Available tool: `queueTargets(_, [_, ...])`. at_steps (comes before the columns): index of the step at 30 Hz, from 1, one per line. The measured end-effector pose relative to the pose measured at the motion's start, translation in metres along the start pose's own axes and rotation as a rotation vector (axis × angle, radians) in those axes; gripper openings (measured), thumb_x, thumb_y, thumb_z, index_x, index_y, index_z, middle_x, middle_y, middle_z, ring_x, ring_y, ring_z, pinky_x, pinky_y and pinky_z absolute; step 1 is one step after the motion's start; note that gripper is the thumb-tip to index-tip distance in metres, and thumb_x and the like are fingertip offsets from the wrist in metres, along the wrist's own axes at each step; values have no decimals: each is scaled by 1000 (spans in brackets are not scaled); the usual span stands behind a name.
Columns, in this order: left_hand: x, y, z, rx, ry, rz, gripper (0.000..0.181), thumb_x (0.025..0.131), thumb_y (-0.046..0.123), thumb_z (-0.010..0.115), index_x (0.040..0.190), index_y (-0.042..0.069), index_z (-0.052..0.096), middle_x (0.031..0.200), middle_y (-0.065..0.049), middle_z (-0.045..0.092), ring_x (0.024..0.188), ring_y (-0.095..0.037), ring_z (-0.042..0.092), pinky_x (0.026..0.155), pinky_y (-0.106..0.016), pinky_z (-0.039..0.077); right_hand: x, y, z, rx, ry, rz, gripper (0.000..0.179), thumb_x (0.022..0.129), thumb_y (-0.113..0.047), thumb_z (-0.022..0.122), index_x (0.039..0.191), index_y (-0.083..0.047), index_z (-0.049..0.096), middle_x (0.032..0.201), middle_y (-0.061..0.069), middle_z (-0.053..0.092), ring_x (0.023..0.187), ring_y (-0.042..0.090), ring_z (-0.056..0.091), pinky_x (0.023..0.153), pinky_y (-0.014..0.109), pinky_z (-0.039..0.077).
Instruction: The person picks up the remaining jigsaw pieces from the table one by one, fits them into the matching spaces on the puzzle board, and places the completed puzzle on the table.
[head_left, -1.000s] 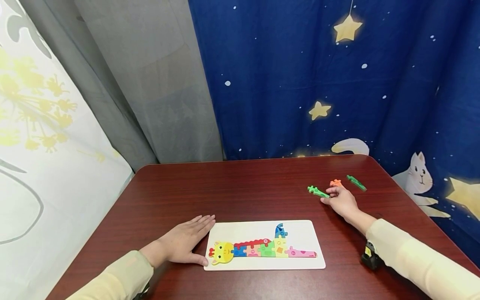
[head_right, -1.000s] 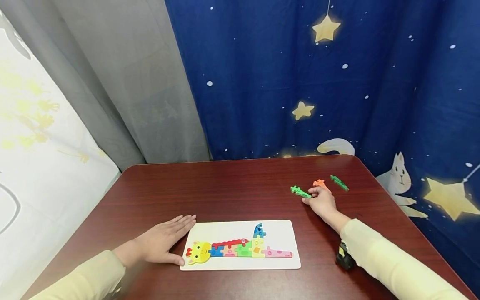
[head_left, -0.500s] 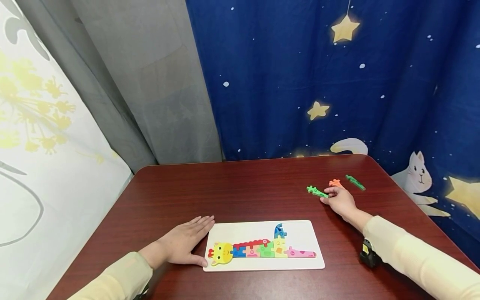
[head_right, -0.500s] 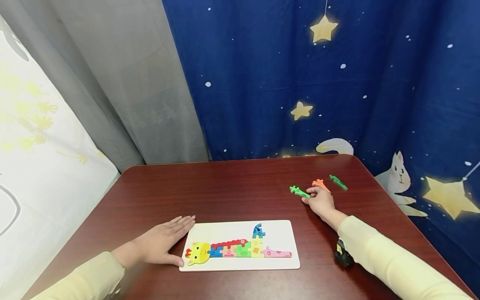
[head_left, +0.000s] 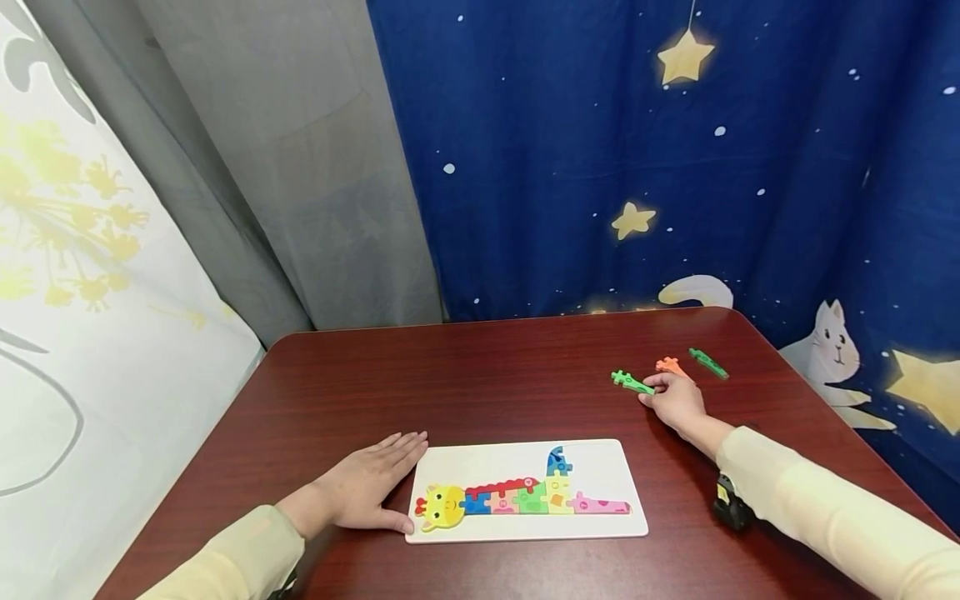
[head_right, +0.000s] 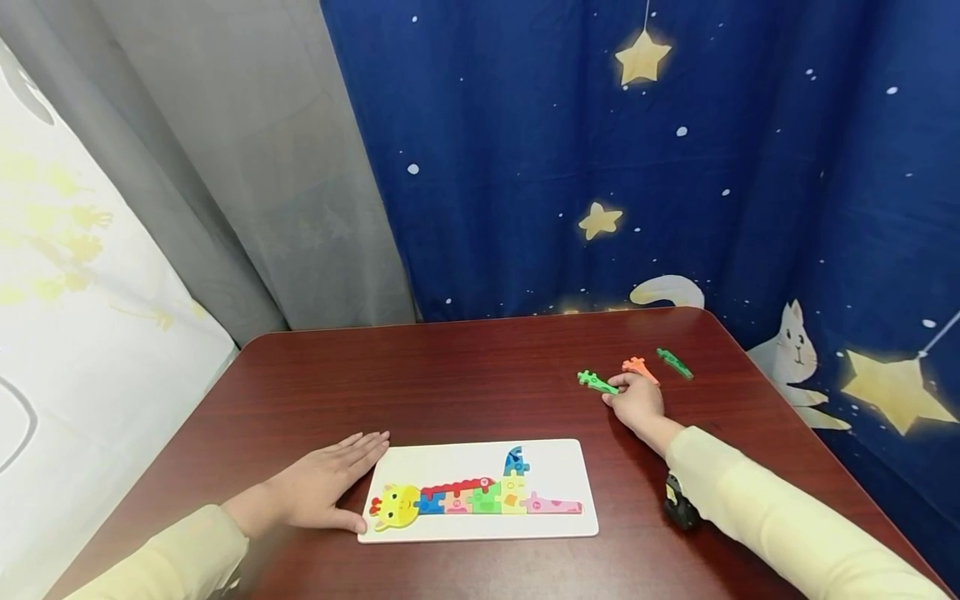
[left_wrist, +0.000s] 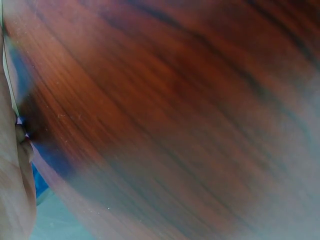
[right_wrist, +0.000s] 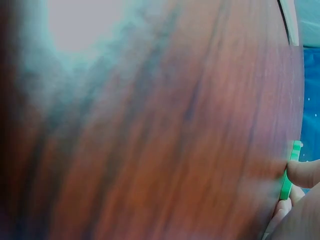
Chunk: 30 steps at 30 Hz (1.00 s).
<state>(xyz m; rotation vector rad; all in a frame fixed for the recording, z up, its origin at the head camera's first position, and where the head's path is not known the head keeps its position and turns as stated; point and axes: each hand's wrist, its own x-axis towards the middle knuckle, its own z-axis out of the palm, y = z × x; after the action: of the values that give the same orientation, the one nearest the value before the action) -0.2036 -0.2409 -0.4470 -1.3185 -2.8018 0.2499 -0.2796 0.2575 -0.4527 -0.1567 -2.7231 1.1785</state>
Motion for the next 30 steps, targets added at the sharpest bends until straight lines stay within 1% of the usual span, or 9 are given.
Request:
queueTargets(4, [-1,0,0,3,14,5,108,82,83,36,151,1,29,157,-13,27,143,-26,26,115,-40,25,1,-2,1,-12,1,15,27,85,-9,73,107,6,67,90,13,62,86,30,55,74,39,42])
queueTargets(11, [-1,-1,1,4,14,9,108,82,82,36,151,0,28,157,-13,27,143,-27,26,115,-40,24,0,-4,2,-18,8,18,24,85,-6,73,104,7,68,88,14,63,85,30,56,73,41,44])
queueTargets(20, [-2,-1,4,17,65,26,107,82,82,38,150,-1,31,155,-13,30,141,-28,30,113,-40,28,1,-5,3,-27,7,30,22,86,-7,71,103,7,68,86,14,64,83,31,57,72,42,44])
queueTargets(23, [-2,-1,3,14,61,26,107,82,82,38,150,-1,31,156,-13,30,142,-28,30,113,-40,28,1,-6,2,-31,3,34,22,86,-7,71,103,7,68,85,13,64,82,30,57,71,41,44])
queueTargets(30, [-1,-1,1,5,21,12,108,82,83,35,151,0,29,157,-13,27,143,-27,27,115,-39,24,1,-7,0,-24,-7,43,22,86,-6,71,103,7,68,84,13,65,81,29,58,69,38,44])
